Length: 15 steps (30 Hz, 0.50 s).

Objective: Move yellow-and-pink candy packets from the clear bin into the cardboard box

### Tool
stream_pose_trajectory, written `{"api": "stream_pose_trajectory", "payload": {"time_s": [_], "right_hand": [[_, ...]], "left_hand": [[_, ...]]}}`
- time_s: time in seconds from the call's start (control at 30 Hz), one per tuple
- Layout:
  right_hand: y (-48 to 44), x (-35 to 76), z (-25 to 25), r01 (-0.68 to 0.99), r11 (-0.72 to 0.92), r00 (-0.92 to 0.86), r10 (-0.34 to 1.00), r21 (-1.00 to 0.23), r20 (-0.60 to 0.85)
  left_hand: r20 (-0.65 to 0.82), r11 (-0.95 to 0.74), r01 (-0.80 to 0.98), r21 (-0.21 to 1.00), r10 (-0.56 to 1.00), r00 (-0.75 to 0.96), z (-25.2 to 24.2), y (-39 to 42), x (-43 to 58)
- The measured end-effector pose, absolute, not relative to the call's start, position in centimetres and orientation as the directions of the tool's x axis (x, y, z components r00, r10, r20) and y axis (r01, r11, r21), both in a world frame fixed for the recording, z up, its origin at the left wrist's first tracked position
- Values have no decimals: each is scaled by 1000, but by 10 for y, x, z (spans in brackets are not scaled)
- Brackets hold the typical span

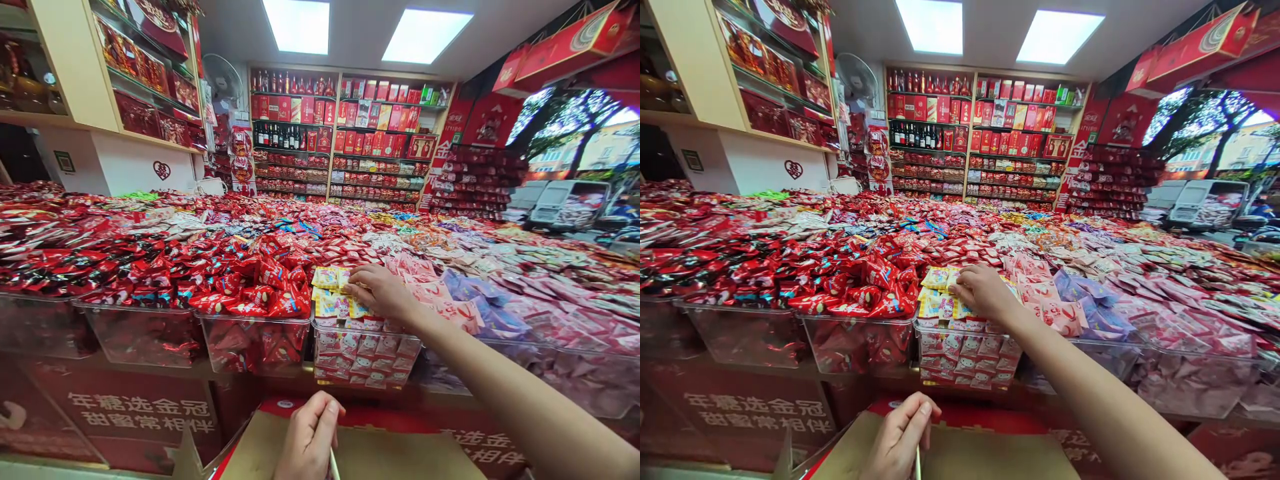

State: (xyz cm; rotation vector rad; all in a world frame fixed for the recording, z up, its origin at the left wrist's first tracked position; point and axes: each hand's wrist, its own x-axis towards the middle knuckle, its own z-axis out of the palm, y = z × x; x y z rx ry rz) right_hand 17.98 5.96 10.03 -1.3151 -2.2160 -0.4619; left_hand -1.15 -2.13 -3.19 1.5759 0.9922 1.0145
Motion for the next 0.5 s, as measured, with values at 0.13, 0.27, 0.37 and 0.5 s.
{"api": "stream_pose_trajectory", "payload": {"time_s": [0.13, 0.27, 0.37, 0.5], "right_hand": [[61, 178, 108, 901, 434, -353, 746, -10, 565], [61, 176, 113, 915, 399, -316, 795, -55, 517], [63, 177, 114, 914, 402, -314, 791, -60, 525], [64, 179, 114, 918, 392, -304, 783, -51, 543]], "left_hand": [[147, -201, 140, 970, 935, 324, -32, -21, -12], [153, -209, 144, 967, 933, 326, -32, -19, -13], [141, -205, 150, 967, 924, 355, -32, -19, -13], [147, -210, 166, 963, 933, 329, -33, -18, -12]]}}
